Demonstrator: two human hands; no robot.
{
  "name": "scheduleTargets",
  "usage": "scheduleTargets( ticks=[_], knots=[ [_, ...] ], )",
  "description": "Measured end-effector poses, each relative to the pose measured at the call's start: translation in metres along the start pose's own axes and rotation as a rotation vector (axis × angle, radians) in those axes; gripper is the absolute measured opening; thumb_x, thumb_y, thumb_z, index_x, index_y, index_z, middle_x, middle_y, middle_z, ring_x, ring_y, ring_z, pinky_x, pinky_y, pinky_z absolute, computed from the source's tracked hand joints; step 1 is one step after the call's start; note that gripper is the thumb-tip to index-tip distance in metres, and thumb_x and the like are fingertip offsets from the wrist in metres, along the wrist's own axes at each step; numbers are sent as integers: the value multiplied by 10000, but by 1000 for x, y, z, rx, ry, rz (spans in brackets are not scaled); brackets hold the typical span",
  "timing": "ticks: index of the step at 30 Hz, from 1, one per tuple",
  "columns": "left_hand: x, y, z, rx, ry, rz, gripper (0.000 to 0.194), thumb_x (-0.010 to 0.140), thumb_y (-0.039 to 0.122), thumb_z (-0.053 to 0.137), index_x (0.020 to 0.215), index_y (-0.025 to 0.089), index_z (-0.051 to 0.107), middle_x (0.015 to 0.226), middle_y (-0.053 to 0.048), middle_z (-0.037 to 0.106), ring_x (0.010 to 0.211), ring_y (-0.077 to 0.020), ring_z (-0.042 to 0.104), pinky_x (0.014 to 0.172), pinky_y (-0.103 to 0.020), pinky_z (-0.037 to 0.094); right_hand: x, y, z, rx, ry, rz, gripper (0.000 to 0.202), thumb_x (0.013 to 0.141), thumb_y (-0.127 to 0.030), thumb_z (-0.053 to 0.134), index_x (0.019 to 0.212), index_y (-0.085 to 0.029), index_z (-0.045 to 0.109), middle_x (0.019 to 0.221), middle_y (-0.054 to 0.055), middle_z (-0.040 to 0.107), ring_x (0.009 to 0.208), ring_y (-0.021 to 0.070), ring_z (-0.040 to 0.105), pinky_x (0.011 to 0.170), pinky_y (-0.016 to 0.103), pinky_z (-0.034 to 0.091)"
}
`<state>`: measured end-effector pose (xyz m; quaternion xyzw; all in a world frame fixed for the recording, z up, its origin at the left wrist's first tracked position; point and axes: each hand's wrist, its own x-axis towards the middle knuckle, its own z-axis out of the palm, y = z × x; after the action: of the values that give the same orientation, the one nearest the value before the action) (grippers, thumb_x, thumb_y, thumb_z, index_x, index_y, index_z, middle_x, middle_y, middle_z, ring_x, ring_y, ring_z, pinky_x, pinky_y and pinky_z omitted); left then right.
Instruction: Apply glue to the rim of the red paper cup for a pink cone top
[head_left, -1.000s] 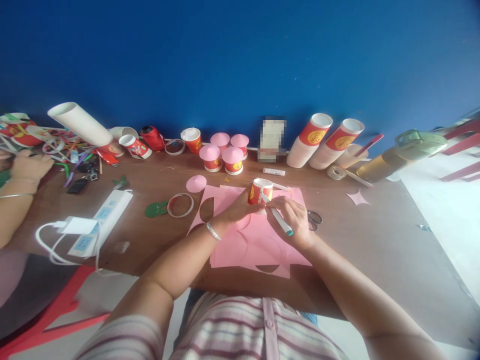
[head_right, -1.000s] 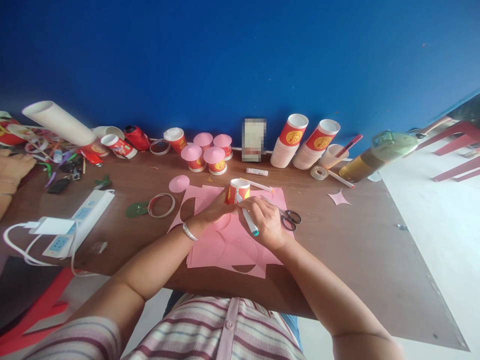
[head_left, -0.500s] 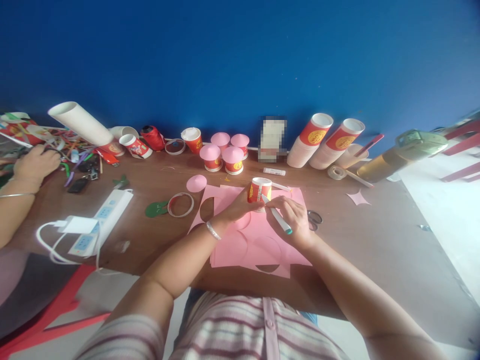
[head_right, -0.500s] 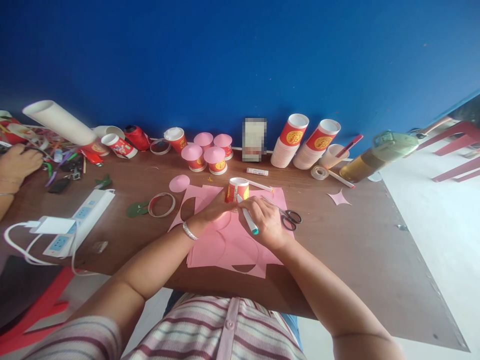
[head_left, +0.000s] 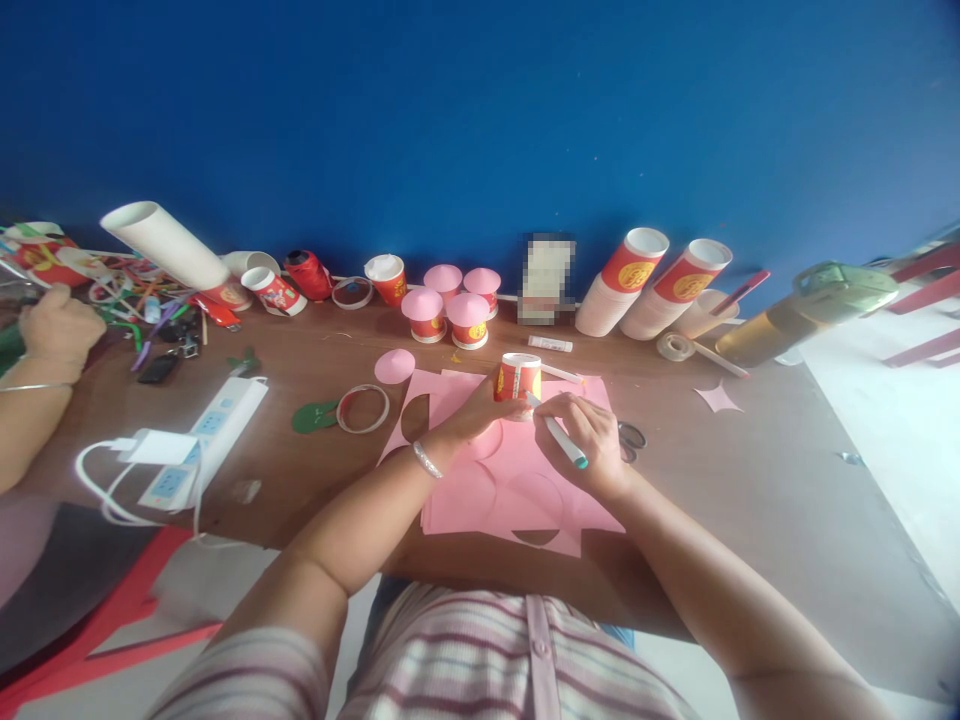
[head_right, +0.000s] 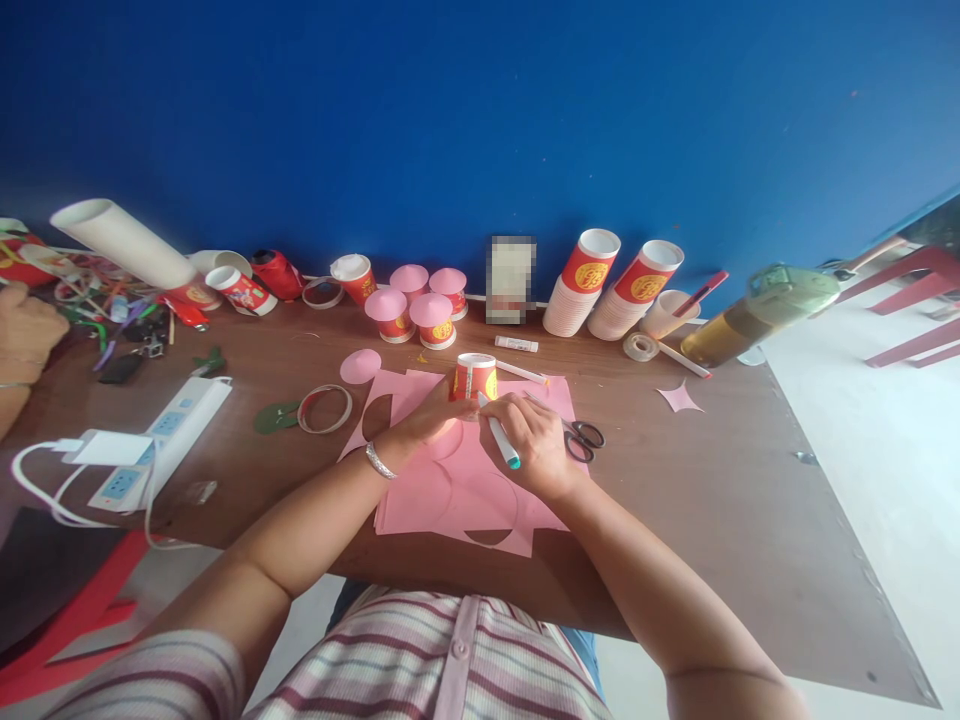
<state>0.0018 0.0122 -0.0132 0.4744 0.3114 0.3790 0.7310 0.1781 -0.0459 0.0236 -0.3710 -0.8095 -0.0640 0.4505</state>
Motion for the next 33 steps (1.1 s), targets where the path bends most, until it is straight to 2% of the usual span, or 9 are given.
scheduleTargets(
  ticks=[8, 13, 17, 21, 25, 28, 33],
  knots=[
    [0, 0, -1, -3, -18, 35, 442, 747, 320, 838, 1087, 187, 589, 929, -5, 601, 860, -136, 565, 751, -271, 471, -1, 0, 0, -27, -5, 5, 173, 879, -50, 541, 917, -219, 548, 747, -12, 649, 636, 122, 589, 618, 256, 471],
    [1, 2, -1, 0, -61, 39, 312, 778, 315, 797, 991, 182, 611, 875, -12, 612, 847, -155, 585, 777, -307, 489, -3, 2, 1, -33, -3, 8, 174, 880, -54, 557, 933, -220, 556, 759, -7, 659, 653, 126, 608, 623, 258, 486],
    [1, 3, -2, -13, -84, 60, 277, 800, 313, 758, 1006, 185, 624, 913, -29, 650, 866, -174, 617, 813, -334, 495, -1, 2, 0, -25, 17, 2, 178, 882, -57, 572, 953, -220, 560, 764, -4, 665, 663, 132, 621, 615, 258, 493],
    [0, 2, -1, -8, -45, 62, 358, 788, 309, 781, 1085, 194, 618, 974, -38, 657, 900, -180, 620, 817, -328, 488, 3, 0, -3, 3, 59, -13, 210, 872, -31, 586, 966, -216, 559, 767, 2, 668, 670, 136, 629, 621, 257, 506],
    [-2, 4, 1, 44, -15, 83, 468, 774, 340, 817, 1150, 203, 574, 1019, -37, 631, 930, -175, 593, 824, -318, 477, 2, -1, -3, 19, 19, -33, 198, 885, -53, 600, 1004, -208, 565, 798, 20, 677, 690, 146, 644, 637, 271, 525],
    [-1, 5, 4, 72, -9, 114, 529, 739, 393, 854, 1126, 190, 556, 1009, -39, 617, 932, -180, 582, 832, -328, 476, 0, 1, -2, 9, 11, -28, 195, 888, -57, 608, 1011, -203, 569, 810, 26, 682, 699, 151, 650, 648, 278, 531],
    [0, 4, 5, 105, -37, 147, 501, 758, 433, 844, 1076, 179, 552, 1034, -61, 612, 945, -192, 580, 819, -333, 480, -3, 3, -1, -1, -3, -24, 207, 890, -58, 616, 1036, -198, 576, 821, 33, 681, 710, 157, 646, 654, 284, 530]
  ],
)
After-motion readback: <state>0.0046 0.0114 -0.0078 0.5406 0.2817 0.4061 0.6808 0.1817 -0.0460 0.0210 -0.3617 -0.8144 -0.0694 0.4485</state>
